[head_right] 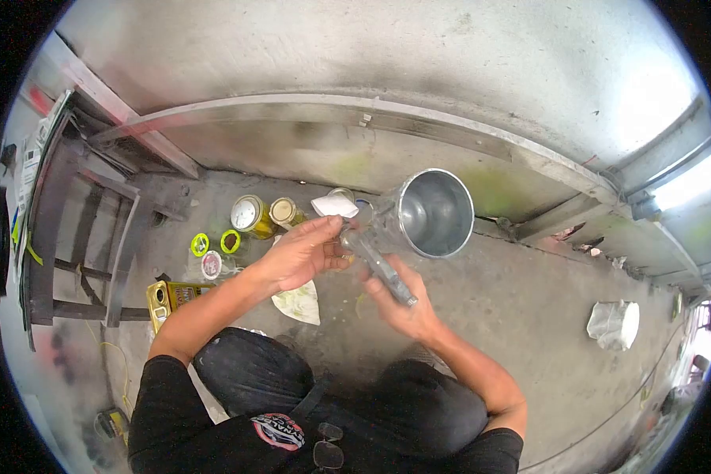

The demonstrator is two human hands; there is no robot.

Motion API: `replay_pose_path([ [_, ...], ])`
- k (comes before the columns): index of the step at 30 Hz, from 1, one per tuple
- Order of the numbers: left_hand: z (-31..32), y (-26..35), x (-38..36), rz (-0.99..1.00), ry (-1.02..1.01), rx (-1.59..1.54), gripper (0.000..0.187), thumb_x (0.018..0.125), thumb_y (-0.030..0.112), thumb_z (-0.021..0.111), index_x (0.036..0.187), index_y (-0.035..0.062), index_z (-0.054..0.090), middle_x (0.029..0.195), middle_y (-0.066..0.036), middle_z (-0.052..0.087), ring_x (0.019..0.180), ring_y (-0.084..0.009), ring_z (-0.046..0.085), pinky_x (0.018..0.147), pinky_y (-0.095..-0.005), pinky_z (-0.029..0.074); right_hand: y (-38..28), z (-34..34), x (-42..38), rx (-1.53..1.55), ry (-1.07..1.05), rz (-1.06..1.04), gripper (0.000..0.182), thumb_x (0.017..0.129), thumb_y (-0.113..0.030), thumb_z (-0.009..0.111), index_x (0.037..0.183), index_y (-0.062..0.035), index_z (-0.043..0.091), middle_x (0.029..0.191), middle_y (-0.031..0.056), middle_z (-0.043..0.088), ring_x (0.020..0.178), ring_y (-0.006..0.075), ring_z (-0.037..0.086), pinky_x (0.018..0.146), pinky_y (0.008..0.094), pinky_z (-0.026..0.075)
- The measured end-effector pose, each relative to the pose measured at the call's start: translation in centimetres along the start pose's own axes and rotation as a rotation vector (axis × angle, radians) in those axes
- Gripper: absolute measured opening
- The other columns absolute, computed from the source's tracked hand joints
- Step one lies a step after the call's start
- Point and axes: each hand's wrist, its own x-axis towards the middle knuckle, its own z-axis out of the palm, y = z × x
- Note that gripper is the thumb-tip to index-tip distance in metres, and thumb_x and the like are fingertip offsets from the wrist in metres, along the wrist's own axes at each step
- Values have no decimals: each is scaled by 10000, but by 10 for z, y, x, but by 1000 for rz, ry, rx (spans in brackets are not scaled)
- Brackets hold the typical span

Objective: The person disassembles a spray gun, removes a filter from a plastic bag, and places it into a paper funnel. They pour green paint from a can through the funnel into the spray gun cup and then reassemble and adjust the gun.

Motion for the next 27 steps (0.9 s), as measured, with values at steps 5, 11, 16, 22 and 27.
replay_pose_path([
  [5, 12, 12, -5, 90, -68, 64, 388, 1017, 196, 627, 1377, 84, 534, 1149, -14, 613, 997, -159, 606, 941, -366, 496, 14, -2, 1, -41, -41, -107, 525, 1000, -465, 582, 1210, 16, 553, 982, 56, 645, 526, 98, 557, 491, 258, 461],
  [11, -13, 3, 6, -102, 8, 158, 531, 1008, 212, 623, 1497, 123, 436, 1341, -86, 559, 1176, -164, 557, 984, -398, 471, 11, -2, 2, -48, -42, -102, 437, 989, -407, 611, 1162, -7, 576, 938, 52, 644, 633, 113, 576, 571, 284, 476],
  [16, -8, 9, -1, -11, -70, 147, 538, 1003, 224, 634, 1497, 130, 440, 1316, -43, 563, 1152, -151, 545, 988, -401, 461, 9, -4, -1, -59, -28, -36, 262, 980, -254, 663, 1117, -38, 610, 950, 57, 659, 878, 151, 621, 778, 344, 512],
  [22, -1, 11, -2, 73, -109, 138, 517, 984, 218, 665, 1456, 124, 476, 1225, -22, 594, 1037, -115, 562, 954, -361, 461, 12, -4, 0, -71, -15, -57, 247, 966, -229, 671, 1109, -37, 613, 960, 61, 653, 884, 152, 614, 804, 344, 507],
  [27, -11, 5, 4, -4, -34, 183, 491, 960, 174, 660, 1424, 118, 508, 1296, -58, 606, 1002, -112, 574, 944, -341, 458, 12, -4, 1, -97, -15, -88, 428, 982, -402, 623, 1141, -6, 593, 870, 46, 619, 634, 115, 564, 588, 293, 473],
])
